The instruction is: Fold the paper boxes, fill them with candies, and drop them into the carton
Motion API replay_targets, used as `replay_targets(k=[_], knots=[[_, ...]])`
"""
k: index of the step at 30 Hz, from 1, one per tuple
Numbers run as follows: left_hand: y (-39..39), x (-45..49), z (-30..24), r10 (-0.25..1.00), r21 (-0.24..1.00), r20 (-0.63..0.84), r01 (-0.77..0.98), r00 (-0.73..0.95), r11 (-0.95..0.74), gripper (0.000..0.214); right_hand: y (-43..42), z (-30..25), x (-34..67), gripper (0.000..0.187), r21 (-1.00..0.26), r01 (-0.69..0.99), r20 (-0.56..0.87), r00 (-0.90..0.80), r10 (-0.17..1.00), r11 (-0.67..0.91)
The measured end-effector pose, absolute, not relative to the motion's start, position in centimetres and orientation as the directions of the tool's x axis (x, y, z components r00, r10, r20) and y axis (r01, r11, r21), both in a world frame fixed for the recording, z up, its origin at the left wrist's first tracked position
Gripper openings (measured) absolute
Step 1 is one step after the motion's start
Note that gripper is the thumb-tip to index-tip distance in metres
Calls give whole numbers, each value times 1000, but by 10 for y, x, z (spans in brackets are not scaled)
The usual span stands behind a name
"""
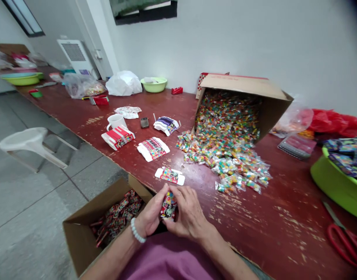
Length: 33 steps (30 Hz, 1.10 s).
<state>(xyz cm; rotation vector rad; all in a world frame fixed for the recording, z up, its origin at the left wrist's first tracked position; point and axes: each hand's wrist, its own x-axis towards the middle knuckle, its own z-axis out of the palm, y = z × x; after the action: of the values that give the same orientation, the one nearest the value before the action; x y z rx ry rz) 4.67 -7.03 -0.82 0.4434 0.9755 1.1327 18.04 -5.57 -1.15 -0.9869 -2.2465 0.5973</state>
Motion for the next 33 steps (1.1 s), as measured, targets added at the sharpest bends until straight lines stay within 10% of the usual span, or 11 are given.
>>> replay_targets(k=[4,7,12,16,22,33], knots=[[-88,5,-10,902,854,-430,-311,31,417,45,-56,-14,176,84,-712,402,248,-623,742,576],[-100,-51,-10,906,889,-392,189,-160,418,51,-39,-26,185,65,-729,422,251,-568,784,539],[-83,-91,-8,987,442,96,894,-130,75,42,3,-55,197,36,-715,556,282,-325,903,424],[-24,-42,-5,972,284,87,929,220,-236,39,14,-67,197,38,-682,608,258,-321,911,407],[57,-3,-6,946,332,-134,913,294,-237,49,9,-68,204,47,-671,613,230,-363,903,418],[15,-12,0,903,846,-275,530,331,63,37,2,-49,203,38,-952,288,51,-184,982,103]])
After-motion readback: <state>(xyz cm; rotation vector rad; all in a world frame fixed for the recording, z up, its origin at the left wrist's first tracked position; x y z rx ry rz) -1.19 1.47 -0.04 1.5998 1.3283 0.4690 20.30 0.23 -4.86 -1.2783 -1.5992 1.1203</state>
